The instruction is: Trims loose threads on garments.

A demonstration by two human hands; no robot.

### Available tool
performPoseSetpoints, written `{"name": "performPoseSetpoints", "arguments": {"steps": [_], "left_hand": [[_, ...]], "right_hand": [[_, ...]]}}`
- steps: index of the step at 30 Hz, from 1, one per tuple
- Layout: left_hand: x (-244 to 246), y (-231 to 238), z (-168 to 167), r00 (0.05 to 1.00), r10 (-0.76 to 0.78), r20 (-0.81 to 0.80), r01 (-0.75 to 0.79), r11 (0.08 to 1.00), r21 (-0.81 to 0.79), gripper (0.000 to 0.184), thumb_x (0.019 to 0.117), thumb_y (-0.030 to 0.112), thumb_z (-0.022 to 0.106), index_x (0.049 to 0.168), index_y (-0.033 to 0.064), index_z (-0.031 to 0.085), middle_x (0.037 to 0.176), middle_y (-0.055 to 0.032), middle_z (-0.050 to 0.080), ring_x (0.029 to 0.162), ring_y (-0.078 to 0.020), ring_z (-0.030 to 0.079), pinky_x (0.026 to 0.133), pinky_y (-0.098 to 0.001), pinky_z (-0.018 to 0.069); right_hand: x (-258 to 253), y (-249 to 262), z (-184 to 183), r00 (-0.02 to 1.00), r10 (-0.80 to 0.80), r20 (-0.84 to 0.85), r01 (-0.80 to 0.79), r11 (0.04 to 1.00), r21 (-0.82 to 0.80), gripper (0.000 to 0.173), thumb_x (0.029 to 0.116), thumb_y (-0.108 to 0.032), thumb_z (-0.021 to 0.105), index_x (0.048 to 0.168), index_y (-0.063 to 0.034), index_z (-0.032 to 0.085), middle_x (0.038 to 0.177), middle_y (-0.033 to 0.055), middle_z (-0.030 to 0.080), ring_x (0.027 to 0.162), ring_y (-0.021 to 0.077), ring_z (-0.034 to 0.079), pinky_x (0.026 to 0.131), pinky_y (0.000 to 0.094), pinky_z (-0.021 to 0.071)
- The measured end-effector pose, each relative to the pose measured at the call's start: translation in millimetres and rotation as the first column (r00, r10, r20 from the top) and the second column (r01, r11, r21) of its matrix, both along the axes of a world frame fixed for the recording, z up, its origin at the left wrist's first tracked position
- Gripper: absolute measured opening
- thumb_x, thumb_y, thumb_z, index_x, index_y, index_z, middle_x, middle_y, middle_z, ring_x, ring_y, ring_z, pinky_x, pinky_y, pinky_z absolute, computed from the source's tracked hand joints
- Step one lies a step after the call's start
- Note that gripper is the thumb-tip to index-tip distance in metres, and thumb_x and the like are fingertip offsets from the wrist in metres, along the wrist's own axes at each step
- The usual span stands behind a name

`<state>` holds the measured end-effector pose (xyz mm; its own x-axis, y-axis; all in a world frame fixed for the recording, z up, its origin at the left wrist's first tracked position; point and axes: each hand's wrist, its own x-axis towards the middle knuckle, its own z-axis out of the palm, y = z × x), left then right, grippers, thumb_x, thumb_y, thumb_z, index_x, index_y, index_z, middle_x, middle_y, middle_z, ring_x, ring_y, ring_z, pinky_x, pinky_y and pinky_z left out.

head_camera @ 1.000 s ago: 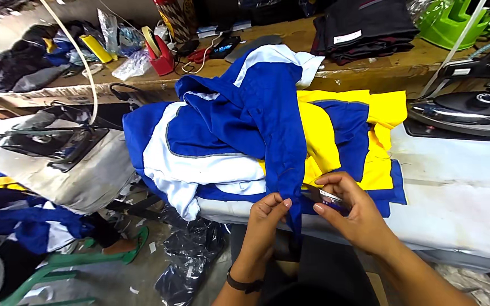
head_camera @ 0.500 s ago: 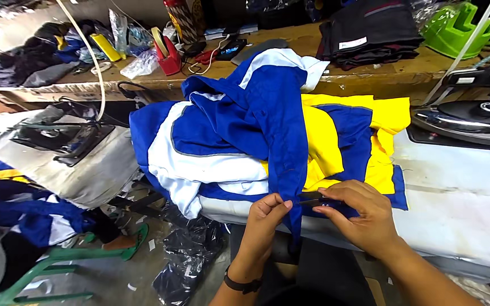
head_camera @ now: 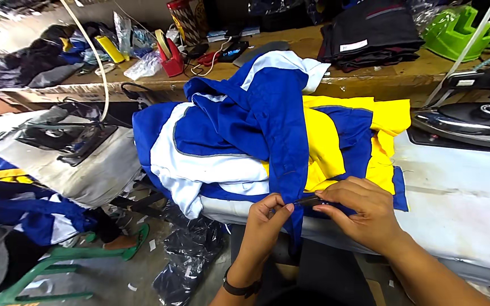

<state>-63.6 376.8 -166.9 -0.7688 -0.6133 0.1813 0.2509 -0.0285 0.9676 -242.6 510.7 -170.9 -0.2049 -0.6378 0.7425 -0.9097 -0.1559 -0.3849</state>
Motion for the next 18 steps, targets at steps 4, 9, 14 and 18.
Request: {"name": "performPoseSetpoints", "arguments": {"steps": [4, 9, 14, 18], "left_hand": [[0.4, -0.8, -0.5, 1.000, 0.001, -0.008, -0.001, 0.999, -0.032, 0.014, 0.0945, 0.003, 0.060, 0.086, 0.0041, 0.071, 0.086, 0.0037, 0.067, 0.076, 0.0011, 0.060, 0.068, -0.0161, 0.0494], [2.6, -1.4, 4.1, 0.999, -0.036, 0.003, 0.036, 0.994, 0.100, 0.016, 0.0962, 0.001, 0.059, 0.087, 0.0054, 0.072, 0.082, 0.0044, 0.068, 0.069, 0.0026, 0.058, 0.063, -0.0146, 0.0479], [3.4, -1.3, 5.7, 0.999, -0.048, -0.008, 0.049, 0.974, 0.221, 0.019, 0.0951, 0.003, 0.061, 0.082, 0.0074, 0.074, 0.073, 0.0052, 0.066, 0.059, 0.0051, 0.050, 0.053, -0.0125, 0.0386], [1.6, 3.4, 8.4, 1.000, -0.002, -0.007, 0.003, 0.978, 0.209, 0.019, 0.0927, 0.001, 0.062, 0.080, 0.0068, 0.075, 0.080, 0.0036, 0.069, 0.062, 0.0046, 0.053, 0.055, -0.0126, 0.0415]], "right_hand": [[-2.2, -1.5, 0.9, 0.999, 0.018, -0.027, -0.018, 1.000, -0.001, 0.028, 0.1017, -0.036, 0.063, 0.096, -0.0133, 0.079, 0.089, 0.0027, 0.075, 0.082, 0.0150, 0.066, 0.072, 0.0312, 0.0472], [-4.3, 0.9, 2.8, 0.945, 0.267, 0.187, -0.281, 0.958, 0.054, 0.032, 0.1007, -0.040, 0.065, 0.109, -0.0092, 0.071, 0.095, 0.0009, 0.071, 0.090, 0.0047, 0.064, 0.081, 0.0219, 0.0508], [5.3, -4.4, 5.7, 0.836, 0.352, 0.421, -0.388, 0.922, -0.001, 0.040, 0.0971, -0.034, 0.069, 0.124, -0.0049, 0.063, 0.097, -0.0045, 0.064, 0.083, -0.0082, 0.052, 0.072, 0.0083, 0.0430], [17.7, -21.8, -6.0, 0.952, 0.256, 0.167, -0.249, 0.966, -0.063, 0.023, 0.0968, -0.024, 0.067, 0.114, -0.0131, 0.077, 0.077, 0.0025, 0.062, 0.068, 0.0052, 0.053, 0.063, 0.0195, 0.0414]]}}
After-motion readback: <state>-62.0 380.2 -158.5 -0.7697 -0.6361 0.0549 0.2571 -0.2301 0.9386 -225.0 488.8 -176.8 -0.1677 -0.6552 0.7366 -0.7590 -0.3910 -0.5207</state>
